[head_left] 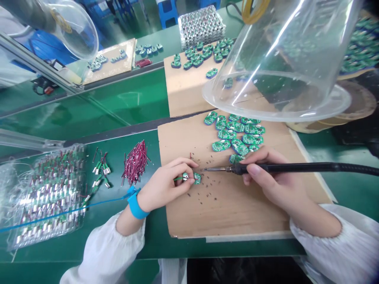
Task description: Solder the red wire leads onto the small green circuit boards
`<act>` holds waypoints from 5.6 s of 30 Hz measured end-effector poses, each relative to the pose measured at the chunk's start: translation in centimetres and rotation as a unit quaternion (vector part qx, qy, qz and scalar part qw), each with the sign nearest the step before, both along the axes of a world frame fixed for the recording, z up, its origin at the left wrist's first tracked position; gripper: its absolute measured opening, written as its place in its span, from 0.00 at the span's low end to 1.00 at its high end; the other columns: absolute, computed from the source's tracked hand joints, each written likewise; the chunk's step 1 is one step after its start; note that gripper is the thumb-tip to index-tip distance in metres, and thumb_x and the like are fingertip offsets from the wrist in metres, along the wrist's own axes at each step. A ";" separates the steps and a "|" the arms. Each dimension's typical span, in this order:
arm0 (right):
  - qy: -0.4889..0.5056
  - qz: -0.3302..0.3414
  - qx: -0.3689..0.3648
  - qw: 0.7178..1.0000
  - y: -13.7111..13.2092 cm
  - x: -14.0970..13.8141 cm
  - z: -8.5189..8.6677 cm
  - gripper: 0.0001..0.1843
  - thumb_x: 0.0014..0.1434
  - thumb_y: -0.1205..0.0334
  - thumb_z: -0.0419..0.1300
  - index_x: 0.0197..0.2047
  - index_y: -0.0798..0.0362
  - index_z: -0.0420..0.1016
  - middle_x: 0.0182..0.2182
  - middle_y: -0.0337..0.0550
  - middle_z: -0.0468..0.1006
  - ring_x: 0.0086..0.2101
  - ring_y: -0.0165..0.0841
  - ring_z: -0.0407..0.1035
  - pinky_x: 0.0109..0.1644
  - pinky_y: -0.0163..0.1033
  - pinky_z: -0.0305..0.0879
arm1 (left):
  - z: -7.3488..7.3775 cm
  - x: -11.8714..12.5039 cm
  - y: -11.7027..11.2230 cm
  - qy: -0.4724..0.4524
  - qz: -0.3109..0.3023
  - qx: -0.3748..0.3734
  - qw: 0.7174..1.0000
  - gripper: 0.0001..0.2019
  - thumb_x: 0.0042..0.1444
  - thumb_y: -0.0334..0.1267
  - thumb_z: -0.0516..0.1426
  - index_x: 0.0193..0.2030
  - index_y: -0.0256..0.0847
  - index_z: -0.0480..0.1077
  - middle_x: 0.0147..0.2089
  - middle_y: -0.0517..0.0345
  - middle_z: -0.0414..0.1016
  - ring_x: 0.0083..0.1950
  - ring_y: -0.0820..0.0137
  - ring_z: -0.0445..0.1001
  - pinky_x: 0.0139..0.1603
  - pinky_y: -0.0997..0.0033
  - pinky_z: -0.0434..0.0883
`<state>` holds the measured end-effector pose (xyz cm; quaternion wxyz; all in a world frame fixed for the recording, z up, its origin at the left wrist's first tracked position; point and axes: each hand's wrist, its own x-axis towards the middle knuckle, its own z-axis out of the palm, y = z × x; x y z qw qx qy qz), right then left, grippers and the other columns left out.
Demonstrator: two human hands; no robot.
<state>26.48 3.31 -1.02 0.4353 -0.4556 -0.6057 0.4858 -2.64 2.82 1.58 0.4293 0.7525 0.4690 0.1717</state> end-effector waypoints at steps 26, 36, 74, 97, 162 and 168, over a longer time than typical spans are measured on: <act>-0.130 0.110 0.113 0.979 0.1 0.2 0.2 0.03 0.65 0.59 0.63 0.41 0.48 0.74 0.28 0.39 0.77 0.26 0.32 0.72 0.27 0.37 0.66 | -0.3 0.3 -0.1 0.002 0.016 0.001 1.000 0.04 0.61 0.28 0.59 0.38 0.41 0.71 0.60 0.57 0.74 0.44 0.72 0.77 0.34 0.76 0.69; -0.089 0.109 0.108 0.984 -0.1 0.5 -0.1 0.02 0.65 0.63 0.63 0.42 0.47 0.74 0.29 0.37 0.77 0.26 0.30 0.71 0.28 0.36 0.64 | -0.5 0.3 -0.3 0.003 0.021 -0.002 1.000 0.04 0.60 0.27 0.59 0.37 0.40 0.71 0.61 0.59 0.73 0.38 0.77 0.74 0.34 0.76 0.69; -0.127 0.103 0.120 0.979 0.2 0.0 0.5 0.02 0.65 0.60 0.62 0.40 0.47 0.73 0.26 0.36 0.75 0.23 0.29 0.68 0.25 0.35 0.64 | -0.5 0.4 -0.4 -0.008 0.024 0.006 1.000 0.03 0.66 0.32 0.56 0.39 0.40 0.69 0.60 0.56 0.73 0.47 0.73 0.75 0.37 0.75 0.70; -0.136 0.098 0.124 0.978 0.1 0.1 0.6 0.03 0.65 0.59 0.63 0.39 0.48 0.73 0.26 0.37 0.76 0.22 0.29 0.67 0.24 0.36 0.62 | -0.7 0.4 -0.4 0.003 0.029 0.028 0.999 0.03 0.65 0.32 0.57 0.38 0.40 0.68 0.57 0.54 0.75 0.37 0.75 0.71 0.38 0.71 0.68; -0.132 0.086 0.132 0.979 0.2 0.1 0.6 0.03 0.64 0.60 0.64 0.39 0.47 0.73 0.25 0.34 0.75 0.22 0.27 0.68 0.24 0.33 0.63 | -1.0 0.0 -0.2 -0.013 0.004 0.050 0.999 0.02 0.66 0.31 0.57 0.40 0.40 0.69 0.56 0.53 0.75 0.48 0.70 0.75 0.49 0.67 0.71; -0.132 0.085 0.125 0.979 0.2 0.1 0.7 0.02 0.64 0.60 0.63 0.39 0.47 0.73 0.25 0.33 0.75 0.22 0.27 0.68 0.24 0.32 0.64 | -1.0 0.0 -0.2 -0.018 0.003 0.049 0.999 0.02 0.66 0.31 0.57 0.39 0.40 0.69 0.56 0.53 0.75 0.49 0.69 0.75 0.50 0.67 0.70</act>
